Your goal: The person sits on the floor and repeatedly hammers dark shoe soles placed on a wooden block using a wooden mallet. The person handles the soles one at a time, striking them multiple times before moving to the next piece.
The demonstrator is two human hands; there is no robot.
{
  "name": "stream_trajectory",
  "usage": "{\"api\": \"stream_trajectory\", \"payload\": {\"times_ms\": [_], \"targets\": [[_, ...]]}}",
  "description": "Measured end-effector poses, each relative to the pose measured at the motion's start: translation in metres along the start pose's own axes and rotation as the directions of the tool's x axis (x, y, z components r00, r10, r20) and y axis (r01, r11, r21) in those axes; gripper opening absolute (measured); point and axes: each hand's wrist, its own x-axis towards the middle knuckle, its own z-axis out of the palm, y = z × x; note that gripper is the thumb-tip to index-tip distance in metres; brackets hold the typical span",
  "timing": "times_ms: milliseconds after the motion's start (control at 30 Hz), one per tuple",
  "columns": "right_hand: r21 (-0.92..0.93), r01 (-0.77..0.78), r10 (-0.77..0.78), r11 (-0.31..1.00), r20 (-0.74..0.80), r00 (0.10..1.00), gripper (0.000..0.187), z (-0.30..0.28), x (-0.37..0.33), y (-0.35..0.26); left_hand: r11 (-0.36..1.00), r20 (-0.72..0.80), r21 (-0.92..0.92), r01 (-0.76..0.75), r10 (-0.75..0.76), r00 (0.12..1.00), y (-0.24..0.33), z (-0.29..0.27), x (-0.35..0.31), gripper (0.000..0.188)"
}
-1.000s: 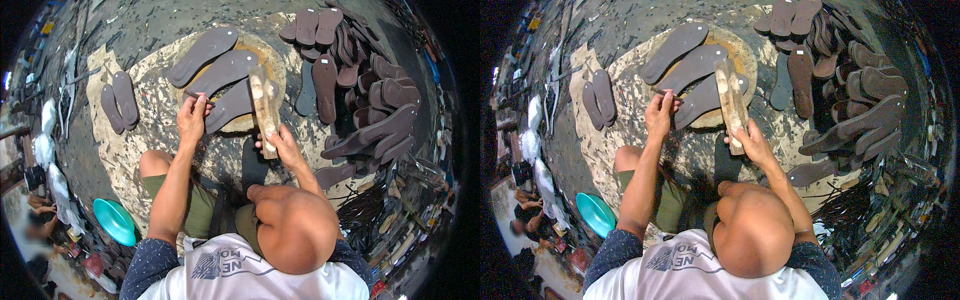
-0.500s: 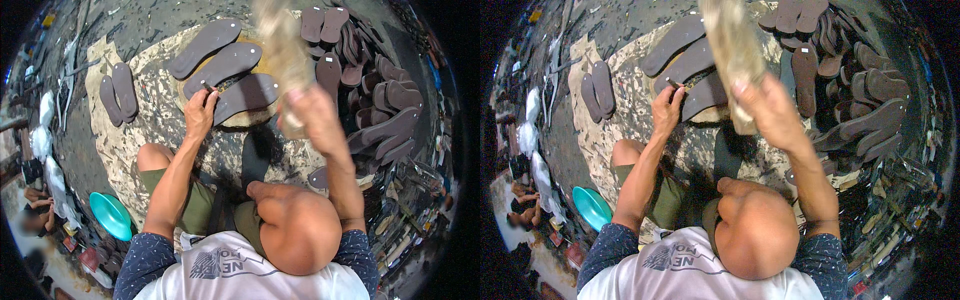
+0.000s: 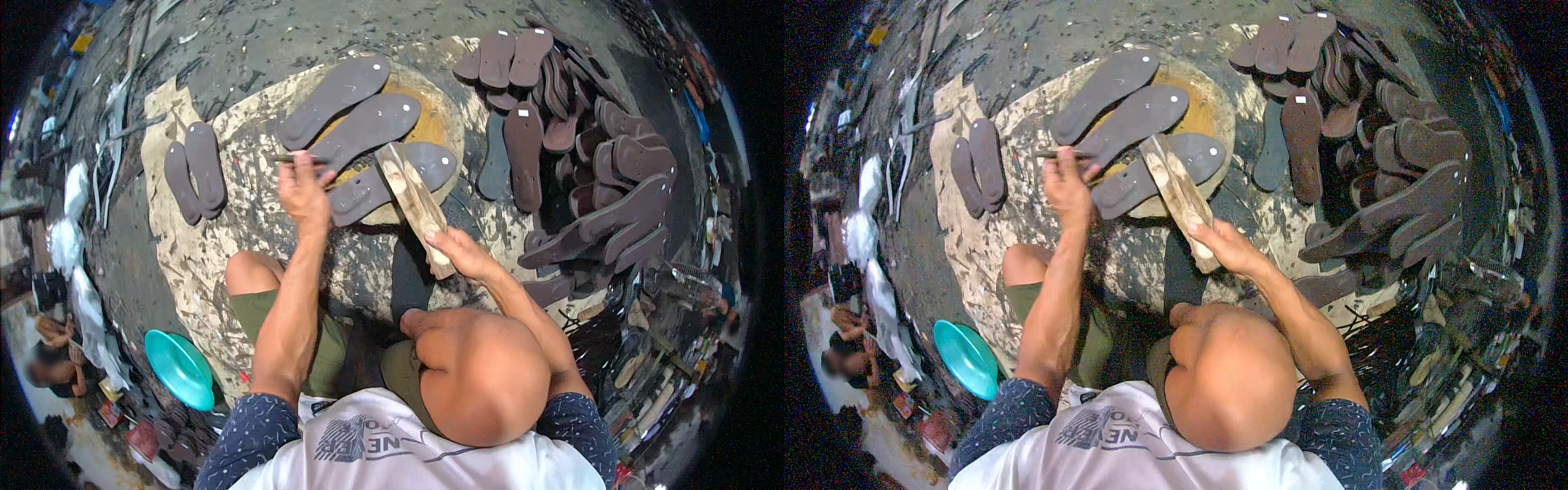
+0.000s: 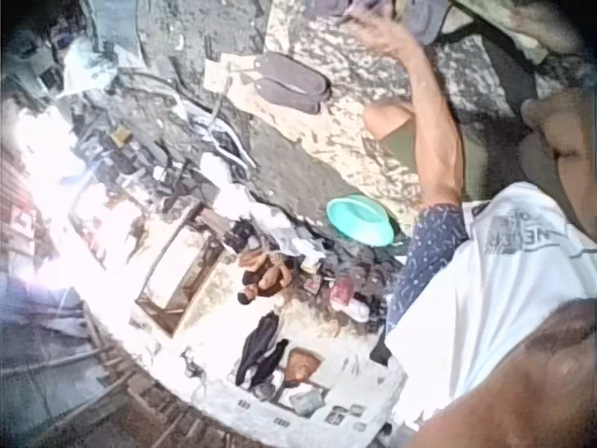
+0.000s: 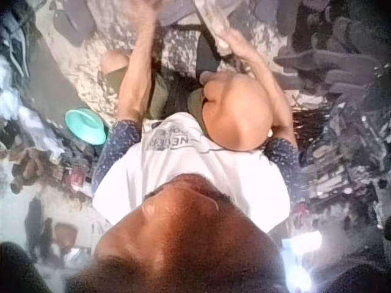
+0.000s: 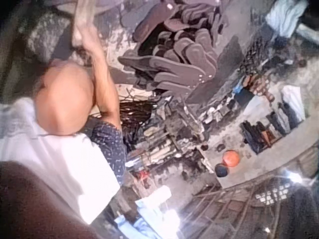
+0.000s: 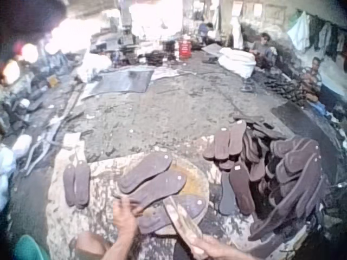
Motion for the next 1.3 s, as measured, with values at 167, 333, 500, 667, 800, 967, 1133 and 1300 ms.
{"api": "stream_trajectory", "payload": {"times_ms": [167,333,500,667,800,967,1133,1300], "targets": [[0.036,0.011,-0.008,0.999,-0.098,0.995,0.041,0.013,0.003,0.004,0.951,0.246,0.307,-0.037,-0.041,0.968,-0.017,-0.016,-0.053,0.028],[0.105,0.022,-0.017,0.994,-0.050,0.999,0.040,0.012,-0.002,-0.030,0.950,0.280,0.306,-0.056,-0.034,0.959,-0.018,-0.009,-0.044,0.024],[-0.106,0.241,-0.247,0.965,-0.052,0.968,0.049,0.015,-0.048,-0.156,0.882,0.332,0.377,-0.283,0.156,0.930,-0.023,-0.014,-0.046,0.019],[-0.005,0.925,-0.923,0.380,-0.063,0.378,0.051,0.035,-0.062,-0.162,0.792,0.373,0.331,-0.513,0.390,0.842,-0.026,-0.010,-0.051,0.014],[-0.518,0.232,-0.242,0.824,0.049,0.969,0.050,0.020,-0.008,-0.047,0.666,0.483,0.366,-0.650,0.461,0.745,-0.045,-0.011,-0.051,0.016],[-0.157,0.043,-0.042,0.987,0.010,0.999,0.048,-0.011,0.006,0.009,0.931,0.309,0.292,-0.220,0.126,0.943,-0.027,-0.005,-0.051,0.018],[-0.003,-0.080,0.080,0.997,0.016,0.997,0.041,0.000,-0.006,-0.012,0.969,0.054,-0.202,0.144,-0.136,0.989,-0.034,-0.014,0.035,0.029],[0.103,-0.014,0.018,0.995,-0.030,0.999,0.041,0.003,-0.004,-0.054,0.995,0.068,-0.007,0.095,-0.094,0.993,-0.053,-0.007,0.064,0.029]]}}
